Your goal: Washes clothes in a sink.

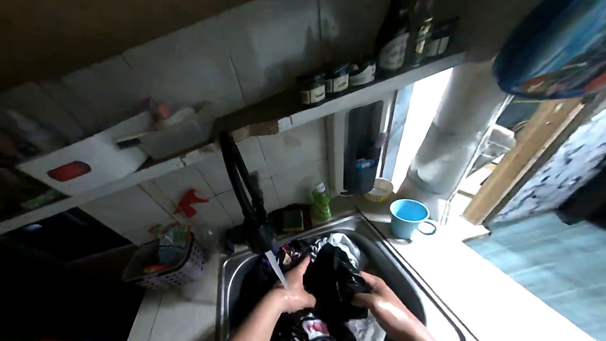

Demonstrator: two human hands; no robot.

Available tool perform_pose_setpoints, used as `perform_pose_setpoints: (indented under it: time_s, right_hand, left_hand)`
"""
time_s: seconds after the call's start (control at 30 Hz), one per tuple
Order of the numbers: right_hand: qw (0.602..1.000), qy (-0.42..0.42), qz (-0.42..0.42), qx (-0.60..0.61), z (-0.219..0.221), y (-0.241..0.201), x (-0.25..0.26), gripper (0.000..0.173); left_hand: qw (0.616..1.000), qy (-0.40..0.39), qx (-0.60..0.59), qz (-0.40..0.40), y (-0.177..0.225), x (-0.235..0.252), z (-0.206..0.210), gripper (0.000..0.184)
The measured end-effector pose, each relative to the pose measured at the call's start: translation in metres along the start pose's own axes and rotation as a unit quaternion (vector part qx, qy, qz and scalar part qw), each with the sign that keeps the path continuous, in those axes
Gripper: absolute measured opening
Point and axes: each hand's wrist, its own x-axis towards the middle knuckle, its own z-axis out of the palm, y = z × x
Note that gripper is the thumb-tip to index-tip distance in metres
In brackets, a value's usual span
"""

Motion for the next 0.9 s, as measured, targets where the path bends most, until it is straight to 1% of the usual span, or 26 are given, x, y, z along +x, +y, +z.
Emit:
perform_pose_setpoints:
  time_s: [0.03,0.07,0.1,0.13,0.17,0.2,0.23,0.3,0.37,0.4,0.43,0.47,0.5,0.53,0.57,0.6,0.63,0.67,0.7,0.77,0.8,0.83,0.9]
  right_hand:
    - [0.998,-0.056,0.019,-0.010,-0.003,-0.007,0.002,0.043]
    - [0.994,-0.100,0.035,-0.027,-0.007,-0.013,0.008,0.044]
    - [0.989,-0.135,0.047,-0.042,-0.011,-0.018,0.014,0.048]
    - [0.983,-0.163,0.058,-0.060,-0.014,-0.022,0.021,0.053]
    - [0.978,-0.181,0.065,-0.080,-0.017,-0.023,0.027,0.058]
    - [0.976,-0.181,0.062,-0.102,-0.018,-0.023,0.034,0.061]
    - [0.976,-0.164,0.052,-0.130,-0.018,-0.023,0.040,0.059]
    - [0.970,-0.111,0.029,-0.215,-0.017,-0.022,0.051,0.049]
    - [0.956,-0.066,0.003,-0.285,-0.013,-0.033,0.060,0.037]
    - [0.955,-0.049,-0.012,-0.294,-0.009,-0.045,0.064,0.032]
    - [0.958,-0.029,-0.033,-0.284,-0.006,-0.059,0.067,0.029]
    - [0.965,-0.001,-0.060,-0.256,-0.004,-0.074,0.070,0.025]
    - [0.971,0.029,-0.093,-0.216,-0.002,-0.091,0.074,0.022]
    - [0.975,0.056,-0.125,-0.176,-0.001,-0.110,0.077,0.022]
    - [0.975,0.075,-0.154,-0.140,-0.001,-0.129,0.080,0.023]
    - [0.973,0.085,-0.182,-0.113,-0.001,-0.147,0.082,0.024]
    - [0.971,0.082,-0.206,-0.093,-0.002,-0.160,0.082,0.025]
    - [0.970,0.063,-0.222,-0.080,-0.003,-0.168,0.080,0.027]
    - [0.970,0.030,-0.229,-0.078,-0.004,-0.170,0.077,0.029]
    - [0.967,-0.061,-0.211,-0.127,-0.012,-0.156,0.068,0.037]
    - [0.958,-0.108,-0.187,-0.189,-0.017,-0.142,0.065,0.047]
    - [0.937,-0.148,-0.154,-0.278,-0.022,-0.126,0.062,0.060]
    - [0.857,-0.224,-0.052,-0.461,-0.024,-0.097,0.057,0.090]
  left_hand:
    - [1.000,-0.006,0.021,-0.007,0.002,0.001,0.002,0.100]
    - [0.999,-0.007,0.044,-0.014,0.003,0.002,-0.001,0.084]
    - [0.998,-0.001,0.068,-0.017,0.004,0.002,-0.007,0.064]
    - [0.995,0.002,0.093,-0.022,0.005,-0.001,-0.016,0.052]
    - [0.993,0.009,0.115,-0.023,0.007,-0.005,-0.025,0.047]
    - [0.990,0.018,0.136,-0.011,0.008,-0.010,-0.034,0.044]
    - [0.989,0.028,0.142,0.005,0.009,-0.015,-0.041,0.042]
    - [0.993,0.029,0.111,0.024,0.013,-0.028,-0.049,0.037]
    - [0.997,0.034,0.060,0.042,0.024,-0.037,-0.047,0.026]
    - [0.997,0.045,0.035,0.051,0.031,-0.040,-0.047,0.024]
    - [0.996,0.075,0.006,0.055,0.041,-0.045,-0.048,0.024]
    - [0.990,0.125,-0.024,0.057,0.051,-0.050,-0.050,0.026]
    - [0.981,0.180,-0.047,0.050,0.060,-0.054,-0.054,0.033]
    - [0.972,0.225,-0.059,0.037,0.069,-0.061,-0.059,0.045]
    - [0.967,0.245,-0.060,0.020,0.075,-0.067,-0.065,0.059]
    - [0.965,0.256,-0.057,0.015,0.078,-0.070,-0.069,0.070]
    - [0.968,0.247,-0.049,0.007,0.077,-0.072,-0.070,0.081]
    - [0.973,0.227,-0.034,-0.007,0.074,-0.073,-0.069,0.091]
    - [0.979,0.201,-0.005,-0.027,0.068,-0.073,-0.066,0.094]
    - [0.986,0.119,0.089,-0.077,0.053,-0.071,-0.053,0.085]
    - [0.984,0.091,0.135,-0.079,0.042,-0.068,-0.046,0.077]
    - [0.981,0.088,0.163,-0.058,0.028,-0.065,-0.038,0.068]
    - [0.978,0.123,0.170,0.012,0.004,-0.060,-0.025,0.053]
